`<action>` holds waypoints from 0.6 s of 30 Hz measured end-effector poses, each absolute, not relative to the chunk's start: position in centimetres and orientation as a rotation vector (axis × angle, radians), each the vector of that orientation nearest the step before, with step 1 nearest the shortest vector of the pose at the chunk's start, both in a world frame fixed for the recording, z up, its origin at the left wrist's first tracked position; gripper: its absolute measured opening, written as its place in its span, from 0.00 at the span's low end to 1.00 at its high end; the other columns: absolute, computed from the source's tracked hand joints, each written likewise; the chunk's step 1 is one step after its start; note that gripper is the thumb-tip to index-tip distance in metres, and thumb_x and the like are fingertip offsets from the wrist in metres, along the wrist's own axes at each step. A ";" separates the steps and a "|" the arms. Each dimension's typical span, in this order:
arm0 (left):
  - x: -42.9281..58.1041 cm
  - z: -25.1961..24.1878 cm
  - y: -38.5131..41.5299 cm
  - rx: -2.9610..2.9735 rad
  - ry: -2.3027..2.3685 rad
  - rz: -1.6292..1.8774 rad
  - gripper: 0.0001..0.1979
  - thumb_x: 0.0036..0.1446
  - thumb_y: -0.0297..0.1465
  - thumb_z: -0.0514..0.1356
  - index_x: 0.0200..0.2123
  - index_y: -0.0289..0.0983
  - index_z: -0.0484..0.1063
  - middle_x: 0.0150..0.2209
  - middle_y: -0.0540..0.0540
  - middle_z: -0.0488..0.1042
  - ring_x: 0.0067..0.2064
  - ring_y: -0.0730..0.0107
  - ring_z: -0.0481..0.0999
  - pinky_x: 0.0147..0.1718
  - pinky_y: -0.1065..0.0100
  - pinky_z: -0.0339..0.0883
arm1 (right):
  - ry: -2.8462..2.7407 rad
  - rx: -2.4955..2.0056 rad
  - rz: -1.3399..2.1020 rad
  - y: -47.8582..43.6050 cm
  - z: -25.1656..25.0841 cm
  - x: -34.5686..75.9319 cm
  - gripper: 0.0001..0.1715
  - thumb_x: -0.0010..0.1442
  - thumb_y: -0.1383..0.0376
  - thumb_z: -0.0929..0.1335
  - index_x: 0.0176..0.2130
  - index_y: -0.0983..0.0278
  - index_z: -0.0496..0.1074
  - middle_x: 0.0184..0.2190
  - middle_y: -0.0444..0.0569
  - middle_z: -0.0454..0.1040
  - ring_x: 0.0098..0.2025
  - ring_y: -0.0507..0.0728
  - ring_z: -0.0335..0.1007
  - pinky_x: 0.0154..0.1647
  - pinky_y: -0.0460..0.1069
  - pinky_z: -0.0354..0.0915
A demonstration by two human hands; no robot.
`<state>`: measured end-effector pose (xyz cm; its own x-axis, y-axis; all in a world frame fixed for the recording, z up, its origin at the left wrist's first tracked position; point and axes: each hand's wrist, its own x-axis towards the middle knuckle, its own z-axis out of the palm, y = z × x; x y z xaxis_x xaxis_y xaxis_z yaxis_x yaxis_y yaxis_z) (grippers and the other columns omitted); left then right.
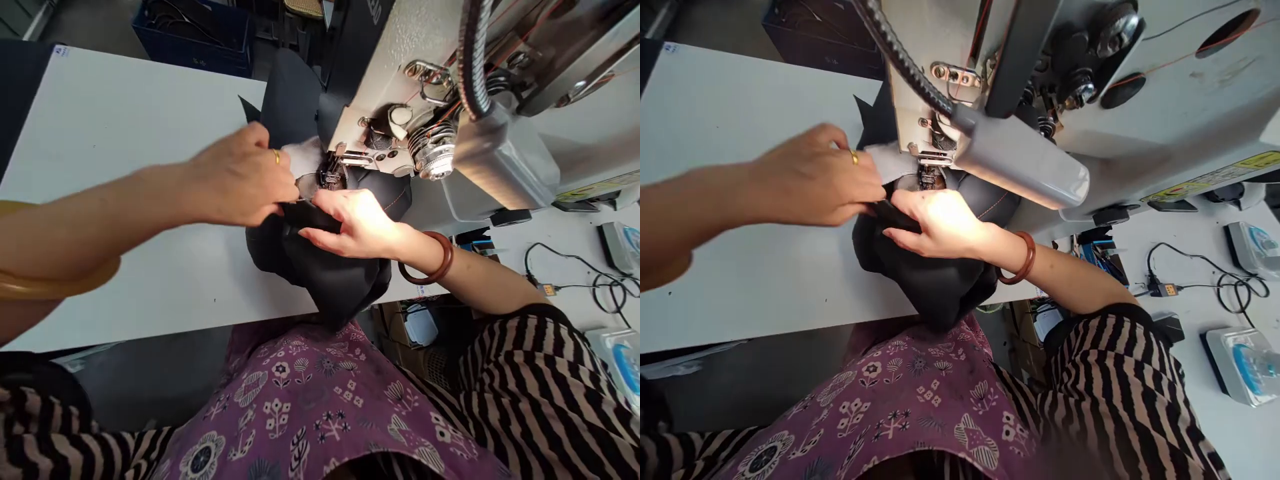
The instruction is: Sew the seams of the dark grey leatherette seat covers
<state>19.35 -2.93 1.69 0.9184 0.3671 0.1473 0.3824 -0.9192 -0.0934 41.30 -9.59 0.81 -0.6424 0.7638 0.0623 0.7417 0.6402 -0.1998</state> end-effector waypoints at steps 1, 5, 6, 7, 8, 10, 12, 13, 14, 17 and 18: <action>19.2 2.4 -2.4 -2.928 -0.593 -0.187 0.17 0.59 0.33 0.48 0.23 0.36 0.71 0.25 0.49 0.69 0.39 0.67 0.73 0.55 0.51 0.61 | -2.707 -1.314 0.181 -9.5 0.7 41.5 0.21 0.66 0.48 0.63 0.38 0.64 0.66 0.26 0.46 0.67 0.28 0.53 0.61 0.30 0.48 0.52; 21.1 3.0 -2.4 -2.796 -0.632 -0.100 0.23 0.65 0.29 0.42 0.27 0.34 0.73 0.24 0.48 0.67 0.43 0.61 0.76 0.51 0.46 0.64 | -2.685 -1.498 -0.009 -9.9 -1.0 43.6 0.24 0.69 0.48 0.60 0.39 0.65 0.68 0.27 0.49 0.71 0.28 0.55 0.65 0.29 0.49 0.50; 21.9 2.5 -2.8 -2.797 -0.642 -0.064 0.22 0.65 0.28 0.42 0.29 0.34 0.74 0.25 0.47 0.69 0.44 0.60 0.76 0.49 0.46 0.66 | -2.700 -1.533 -0.010 -10.2 -1.4 44.2 0.24 0.69 0.49 0.60 0.38 0.66 0.69 0.27 0.50 0.71 0.29 0.56 0.65 0.29 0.49 0.50; 22.6 1.9 -3.3 -2.816 -0.664 -0.042 0.22 0.65 0.27 0.42 0.31 0.33 0.74 0.26 0.46 0.71 0.45 0.59 0.77 0.48 0.46 0.67 | -2.711 -1.580 0.015 -10.5 -1.6 44.7 0.22 0.69 0.50 0.60 0.37 0.66 0.69 0.27 0.50 0.72 0.29 0.56 0.66 0.30 0.49 0.50; 23.2 1.3 -3.7 -2.849 -0.692 -0.046 0.21 0.66 0.27 0.42 0.33 0.33 0.74 0.28 0.45 0.73 0.45 0.60 0.77 0.49 0.46 0.68 | -2.710 -1.638 0.067 -10.7 -1.7 45.1 0.20 0.69 0.52 0.61 0.37 0.66 0.69 0.28 0.51 0.73 0.29 0.56 0.66 0.30 0.49 0.50; 23.9 0.1 -4.2 -2.930 -0.744 -0.111 0.22 0.67 0.29 0.42 0.35 0.32 0.75 0.32 0.42 0.76 0.47 0.60 0.77 0.54 0.44 0.66 | -2.663 -1.726 0.262 -10.9 -1.2 45.4 0.14 0.65 0.57 0.65 0.39 0.66 0.70 0.29 0.50 0.73 0.29 0.56 0.65 0.30 0.49 0.50; 23.9 -0.7 -4.2 -2.991 -0.768 -0.210 0.22 0.67 0.31 0.42 0.37 0.31 0.75 0.38 0.40 0.78 0.51 0.57 0.76 0.59 0.40 0.61 | -2.550 -1.695 0.598 -10.7 -0.2 44.9 0.09 0.59 0.66 0.67 0.42 0.66 0.70 0.31 0.48 0.74 0.30 0.54 0.64 0.30 0.48 0.52; 23.6 -1.0 -4.2 -3.009 -0.779 -0.260 0.21 0.67 0.32 0.44 0.38 0.31 0.75 0.41 0.39 0.78 0.54 0.56 0.75 0.62 0.38 0.58 | -2.455 -1.650 0.800 -10.4 0.3 44.6 0.11 0.55 0.70 0.67 0.41 0.65 0.70 0.31 0.45 0.73 0.29 0.53 0.63 0.30 0.48 0.54; 23.4 -1.4 -4.3 -3.018 -0.796 -0.318 0.19 0.67 0.33 0.45 0.39 0.32 0.75 0.44 0.39 0.78 0.57 0.54 0.73 0.64 0.36 0.53 | -2.330 -1.613 0.998 -10.2 0.7 44.1 0.11 0.52 0.73 0.66 0.38 0.64 0.69 0.29 0.43 0.71 0.28 0.52 0.61 0.29 0.47 0.54; 22.5 -3.2 -5.8 -2.965 -0.896 -0.577 0.15 0.67 0.35 0.50 0.47 0.36 0.73 0.50 0.42 0.77 0.64 0.54 0.67 0.69 0.35 0.40 | -1.903 -1.600 1.470 -9.5 1.3 42.9 0.08 0.49 0.75 0.64 0.26 0.63 0.62 0.20 0.38 0.62 0.21 0.48 0.54 0.23 0.45 0.51; 22.3 -4.1 -6.7 -2.913 -0.932 -0.693 0.15 0.66 0.34 0.51 0.51 0.38 0.71 0.53 0.43 0.77 0.65 0.54 0.66 0.70 0.35 0.37 | -1.793 -1.612 1.570 -9.3 1.4 42.7 0.09 0.50 0.75 0.64 0.24 0.63 0.61 0.18 0.37 0.60 0.19 0.47 0.52 0.21 0.45 0.50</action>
